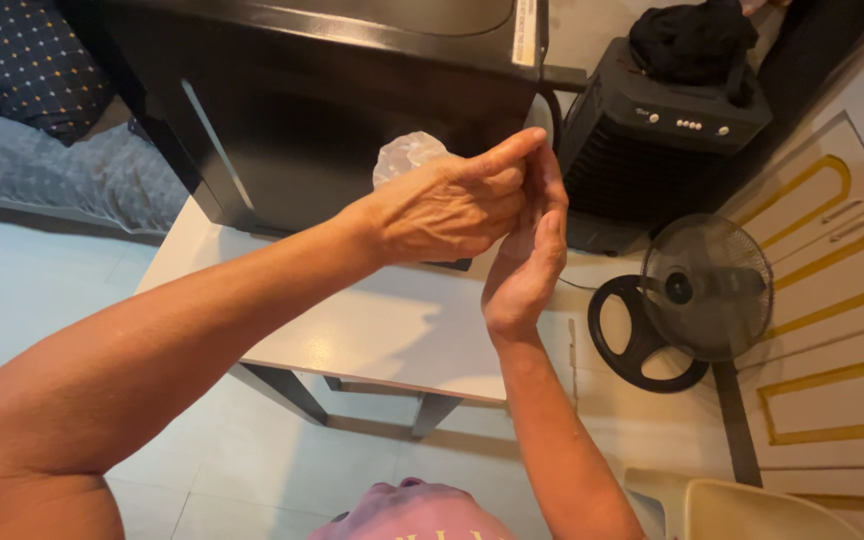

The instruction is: The person wipes the exterior surfaces of a black microwave oven using a white cloth. They clean the front door, sides, and top of the appliance while it sits on a white table.

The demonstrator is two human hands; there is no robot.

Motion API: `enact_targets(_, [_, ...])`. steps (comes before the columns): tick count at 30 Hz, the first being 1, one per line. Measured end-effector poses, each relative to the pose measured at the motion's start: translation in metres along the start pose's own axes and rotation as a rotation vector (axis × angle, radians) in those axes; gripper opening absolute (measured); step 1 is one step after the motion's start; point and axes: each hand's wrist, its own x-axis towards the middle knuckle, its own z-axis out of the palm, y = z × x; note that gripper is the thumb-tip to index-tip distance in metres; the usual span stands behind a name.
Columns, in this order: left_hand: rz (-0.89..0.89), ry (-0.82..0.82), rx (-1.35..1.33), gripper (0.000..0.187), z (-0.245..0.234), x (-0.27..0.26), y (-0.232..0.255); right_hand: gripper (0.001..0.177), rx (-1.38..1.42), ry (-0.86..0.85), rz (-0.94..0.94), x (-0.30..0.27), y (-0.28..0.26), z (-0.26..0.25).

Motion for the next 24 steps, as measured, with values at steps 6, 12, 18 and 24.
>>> enact_targets(6, [-0.09, 0.188, 0.048, 0.027, -0.01, 0.0, -0.019, 0.067, 0.009, -0.052, -0.047, 0.007, -0.008, -0.002])
enact_targets(12, [-0.091, 0.2, 0.001, 0.018, -0.007, 0.003, -0.03, 0.07, 0.033, -0.065, -0.068, 0.014, -0.01, -0.004])
enact_targets(18, [-0.135, 0.279, -0.038, 0.017, -0.005, -0.001, -0.034, 0.072, 0.038, -0.067, -0.083, 0.015, -0.008, -0.006])
enact_targets(24, [-0.151, 0.321, -0.144, 0.018, 0.003, -0.007, -0.031, 0.071, 0.052, -0.052, -0.114, 0.012, -0.007, -0.007])
